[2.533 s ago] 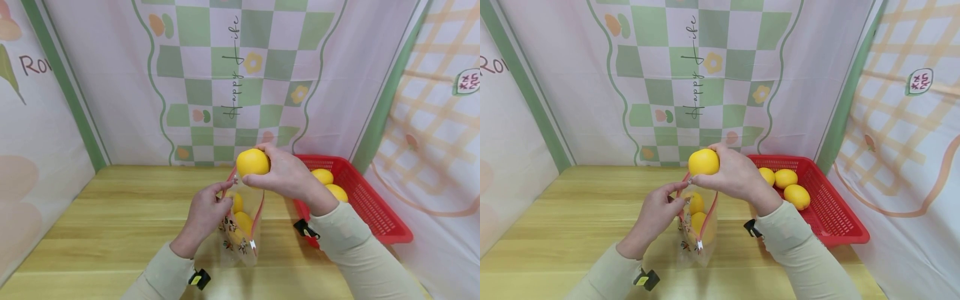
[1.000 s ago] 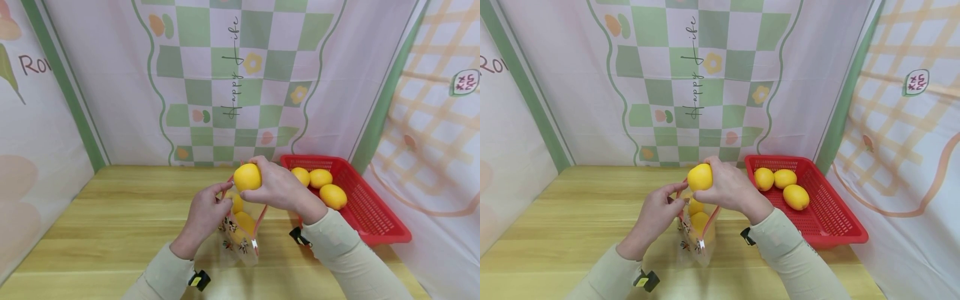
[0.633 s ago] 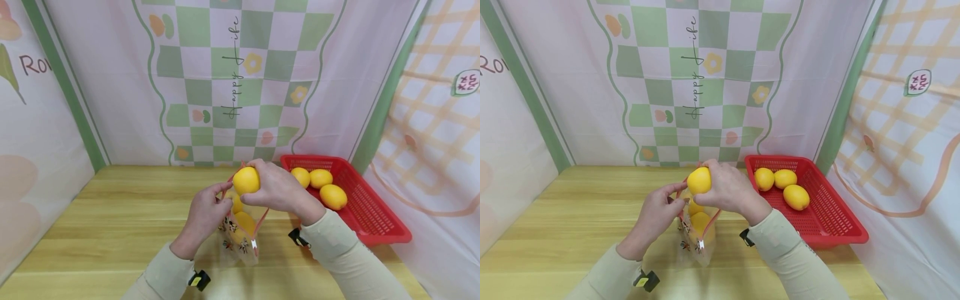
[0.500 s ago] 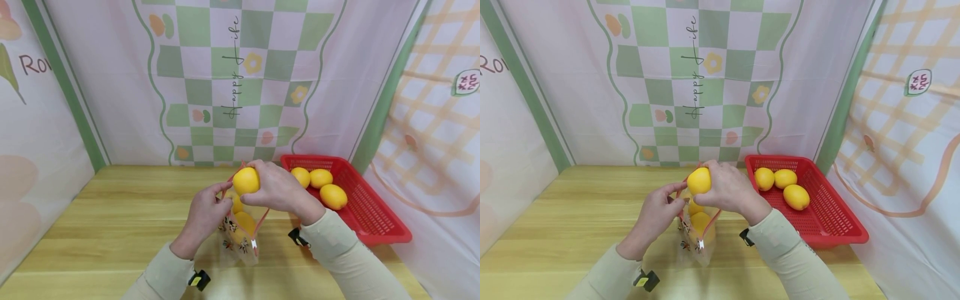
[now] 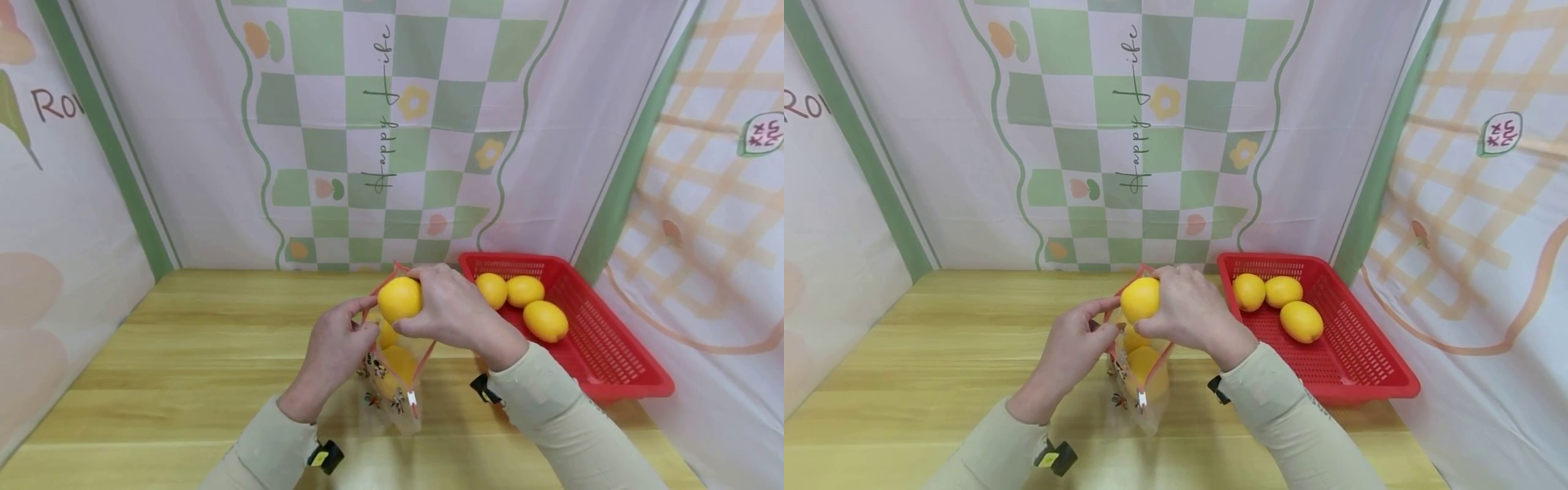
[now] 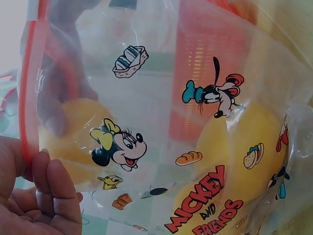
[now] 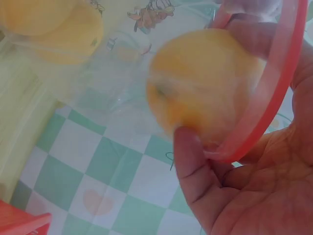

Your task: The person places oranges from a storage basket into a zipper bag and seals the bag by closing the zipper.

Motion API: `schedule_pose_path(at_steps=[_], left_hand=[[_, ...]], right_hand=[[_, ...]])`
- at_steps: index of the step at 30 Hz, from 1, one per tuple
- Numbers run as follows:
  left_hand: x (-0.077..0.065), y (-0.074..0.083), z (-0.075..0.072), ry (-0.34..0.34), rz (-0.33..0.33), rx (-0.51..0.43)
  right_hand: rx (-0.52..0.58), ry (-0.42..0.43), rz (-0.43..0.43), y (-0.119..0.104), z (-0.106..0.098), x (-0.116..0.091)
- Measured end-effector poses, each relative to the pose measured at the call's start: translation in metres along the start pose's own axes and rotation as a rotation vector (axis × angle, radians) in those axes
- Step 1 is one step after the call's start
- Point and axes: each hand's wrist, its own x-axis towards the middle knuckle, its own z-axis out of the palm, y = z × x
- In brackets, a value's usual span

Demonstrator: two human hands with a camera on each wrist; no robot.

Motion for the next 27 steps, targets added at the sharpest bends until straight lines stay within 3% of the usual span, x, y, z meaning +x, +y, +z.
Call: schedule_pose_path(at_steps=[27], left_hand=[[-0.0025,0.003,-0.0039,0.017,0.0,-0.021]], right_hand=[[0.064,-0.038,-0.053,0.0054,-0.0032,-0.0023]])
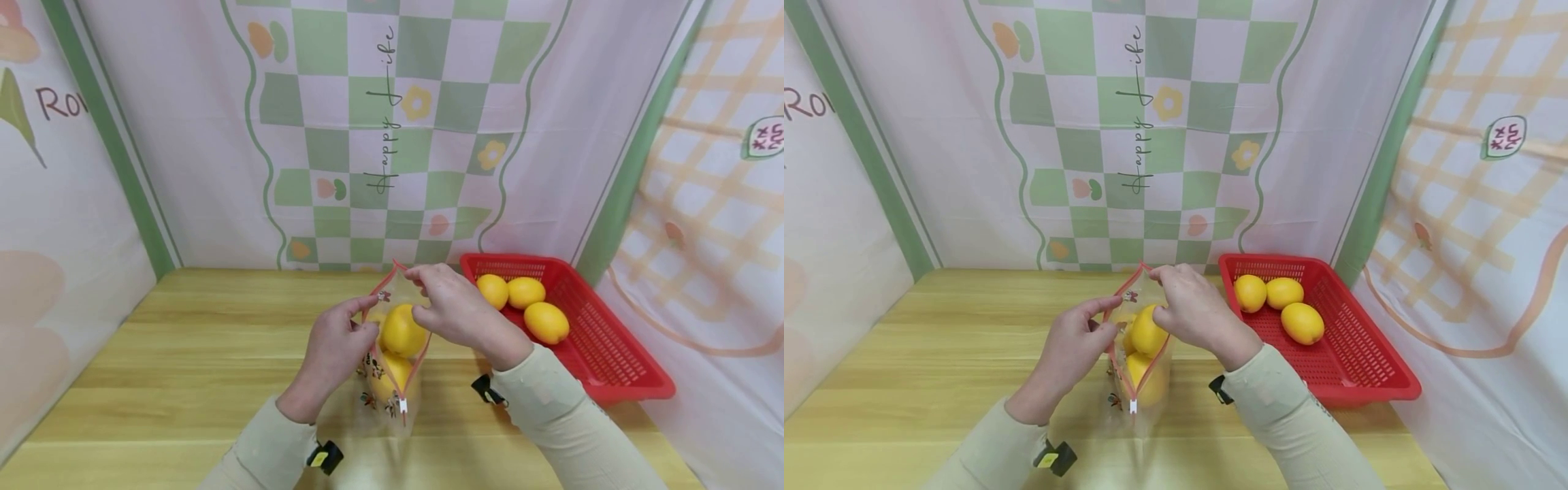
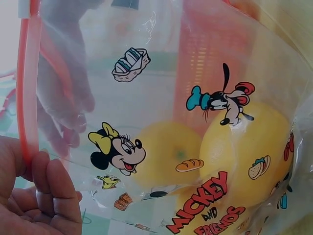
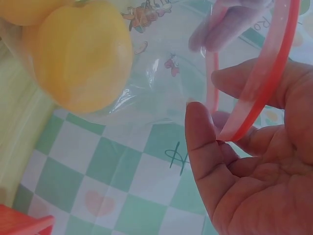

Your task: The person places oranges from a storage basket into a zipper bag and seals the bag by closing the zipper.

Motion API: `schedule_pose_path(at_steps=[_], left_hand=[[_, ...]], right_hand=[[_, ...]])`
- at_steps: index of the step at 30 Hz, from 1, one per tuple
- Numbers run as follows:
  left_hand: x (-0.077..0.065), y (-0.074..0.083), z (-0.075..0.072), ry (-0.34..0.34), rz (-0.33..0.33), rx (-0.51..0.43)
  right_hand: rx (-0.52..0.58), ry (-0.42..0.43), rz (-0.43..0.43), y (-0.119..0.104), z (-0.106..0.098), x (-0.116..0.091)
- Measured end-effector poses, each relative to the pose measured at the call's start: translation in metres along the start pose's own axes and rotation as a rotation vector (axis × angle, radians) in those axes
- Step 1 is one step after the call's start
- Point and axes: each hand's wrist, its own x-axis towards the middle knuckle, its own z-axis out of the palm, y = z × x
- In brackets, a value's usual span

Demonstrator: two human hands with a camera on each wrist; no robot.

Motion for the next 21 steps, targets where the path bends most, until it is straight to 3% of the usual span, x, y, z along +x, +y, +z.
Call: schedule_pose_path(at_steps=[21], left_hand=[[0.0,0.0,0.0017,0.011,-0.002,0.008]], right_hand=[[0.036,-0.003,-0.011,0.0035,-0.0021,-0.0055]])
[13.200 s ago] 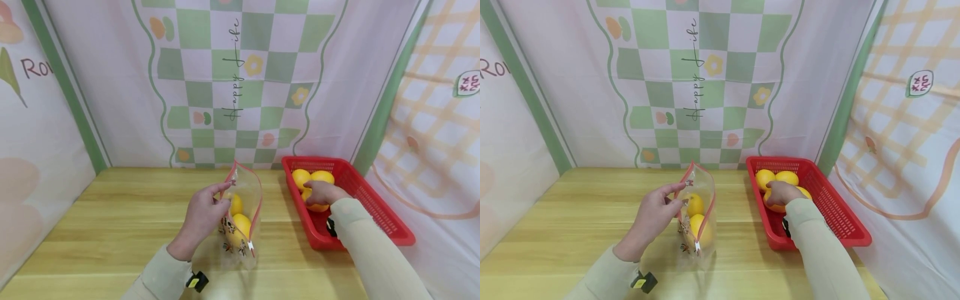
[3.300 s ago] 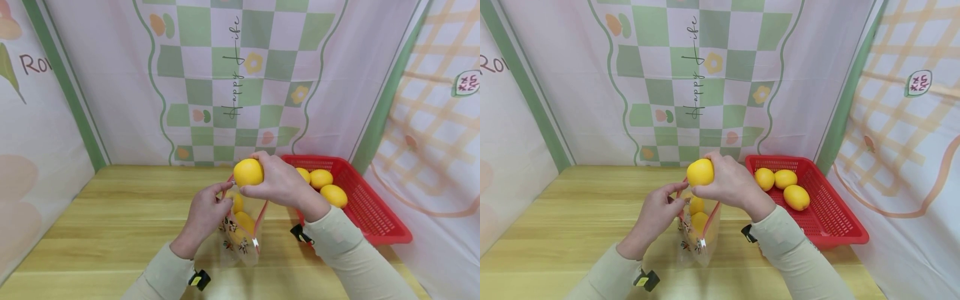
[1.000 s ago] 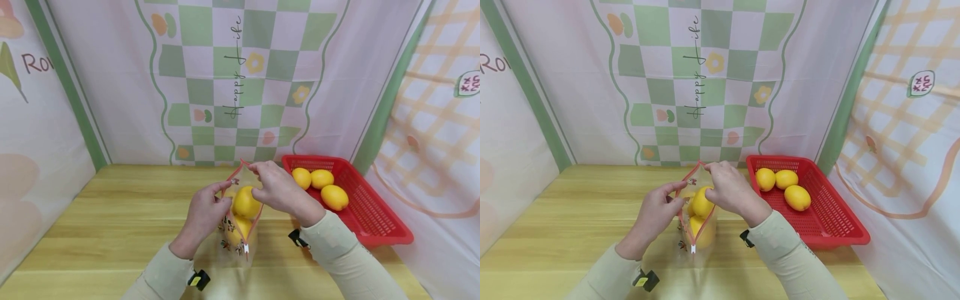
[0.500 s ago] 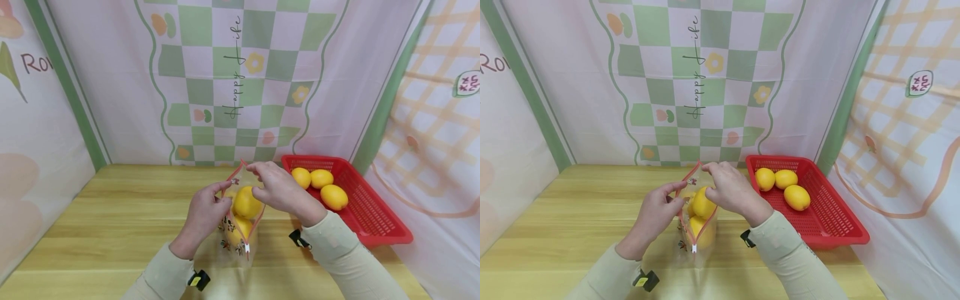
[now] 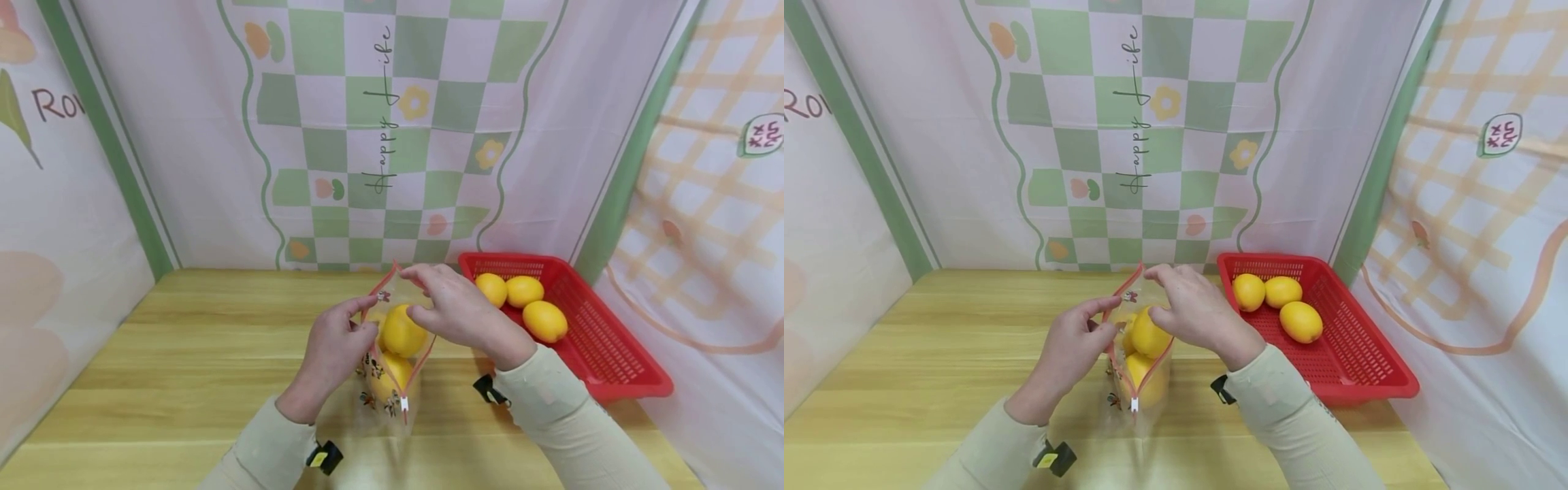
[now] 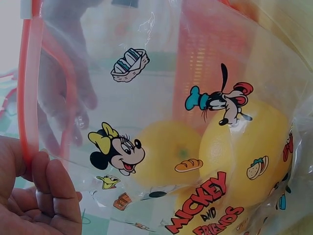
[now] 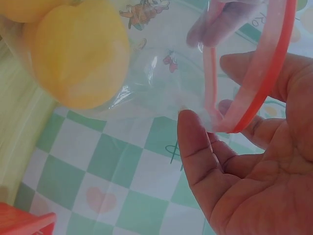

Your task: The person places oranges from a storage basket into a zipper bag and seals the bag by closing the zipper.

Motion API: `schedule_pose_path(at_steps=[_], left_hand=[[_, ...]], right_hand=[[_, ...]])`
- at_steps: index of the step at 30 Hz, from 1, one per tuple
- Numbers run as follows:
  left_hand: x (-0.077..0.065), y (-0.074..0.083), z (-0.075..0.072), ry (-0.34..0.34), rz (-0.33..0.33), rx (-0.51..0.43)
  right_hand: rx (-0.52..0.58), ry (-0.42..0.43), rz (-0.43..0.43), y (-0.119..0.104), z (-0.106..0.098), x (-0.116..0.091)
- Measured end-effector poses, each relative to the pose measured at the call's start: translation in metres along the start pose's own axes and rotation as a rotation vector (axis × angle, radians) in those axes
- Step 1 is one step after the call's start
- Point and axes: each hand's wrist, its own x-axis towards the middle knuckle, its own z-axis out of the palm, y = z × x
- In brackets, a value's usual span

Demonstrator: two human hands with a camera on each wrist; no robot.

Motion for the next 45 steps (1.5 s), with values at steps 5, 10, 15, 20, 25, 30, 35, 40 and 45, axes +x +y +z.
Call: schedule_pose_path(at_steps=[5,10,15,20,25,30,35,40,45], left_hand=[[0.0,-0.001,0.0,0.0,-0.002,0.0],[0.0,-0.002,-0.001,-0.005,0.0,-0.003],[0.0,-0.003,-0.001,-0.012,0.003,-0.001],[0.0,-0.003,-0.002,-0.012,0.005,-0.003],[0.0,-0.003,-0.003,-0.007,0.004,-0.006],[-0.001,-0.004,-0.003,-0.004,0.008,-0.007],[-0.001,-0.005,-0.003,-0.009,0.008,-0.01],[-0.001,-0.005,-0.003,-0.005,0.004,-0.017],[-0.001,-0.005,-0.003,-0.002,0.0,-0.018]], right_hand=[[0.006,0.023,0.004,0.0,-0.002,0.0],[0.037,0.041,0.001,0.003,-0.004,-0.001],[0.07,0.049,0.012,0.006,-0.005,-0.001],[0.094,0.047,0.04,0.008,-0.007,-0.001],[0.107,0.058,0.064,0.012,-0.011,-0.001],[0.106,0.077,0.079,0.019,-0.014,0.0],[0.103,0.098,0.08,0.028,-0.016,-0.002],[0.093,0.096,0.099,0.037,-0.024,-0.005],[0.079,0.094,0.132,0.046,-0.033,-0.008]])
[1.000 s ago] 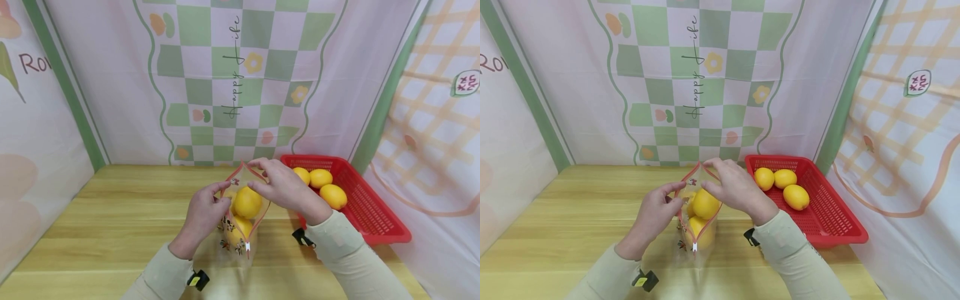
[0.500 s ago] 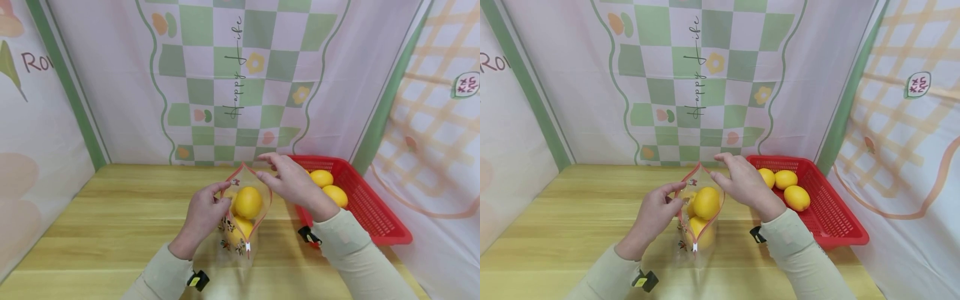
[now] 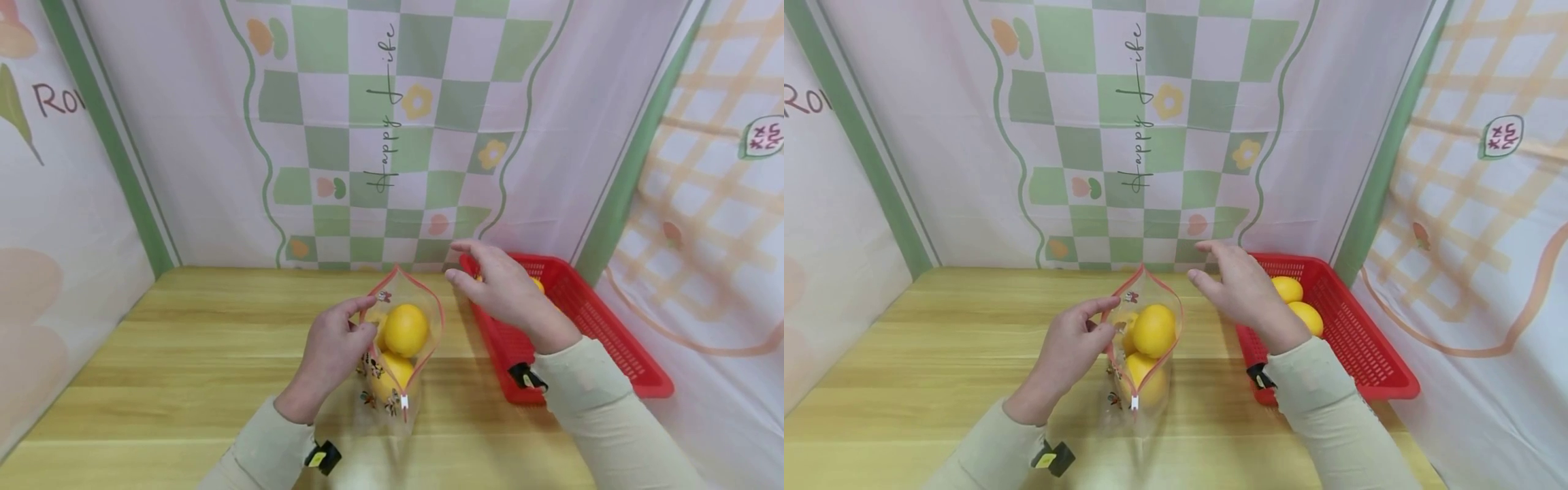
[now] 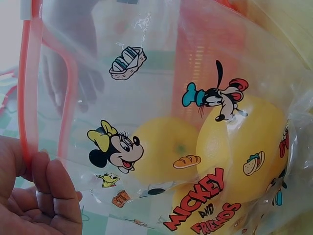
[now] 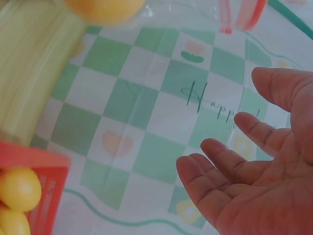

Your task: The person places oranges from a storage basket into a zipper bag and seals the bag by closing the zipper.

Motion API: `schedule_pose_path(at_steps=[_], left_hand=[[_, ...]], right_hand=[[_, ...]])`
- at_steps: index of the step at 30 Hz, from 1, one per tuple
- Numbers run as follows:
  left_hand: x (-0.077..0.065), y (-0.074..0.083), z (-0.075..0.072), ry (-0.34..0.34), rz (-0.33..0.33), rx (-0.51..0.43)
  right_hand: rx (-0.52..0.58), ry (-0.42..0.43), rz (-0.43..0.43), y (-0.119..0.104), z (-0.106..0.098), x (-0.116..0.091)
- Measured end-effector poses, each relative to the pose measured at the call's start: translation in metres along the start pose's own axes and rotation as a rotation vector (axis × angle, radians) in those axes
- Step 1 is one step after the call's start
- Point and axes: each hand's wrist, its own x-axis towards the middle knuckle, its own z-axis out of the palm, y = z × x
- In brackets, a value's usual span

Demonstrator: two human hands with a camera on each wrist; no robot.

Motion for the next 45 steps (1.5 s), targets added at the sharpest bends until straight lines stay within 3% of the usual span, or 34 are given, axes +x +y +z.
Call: schedule_pose_path(at_steps=[7,21,45], left_hand=[[0.0,0.001,0.0,-0.003,-0.004,0.0],[0.001,0.001,0.001,0.001,0.004,0.004],[0.0,0.0,0.003,0.002,-0.009,0.002]], right_hand=[[-0.011,-0.014,0.101,0.013,-0.016,0.0],[-0.066,-0.039,0.188,0.043,-0.023,0.004],[-0.091,-0.057,0.213,0.096,-0.022,0.008]])
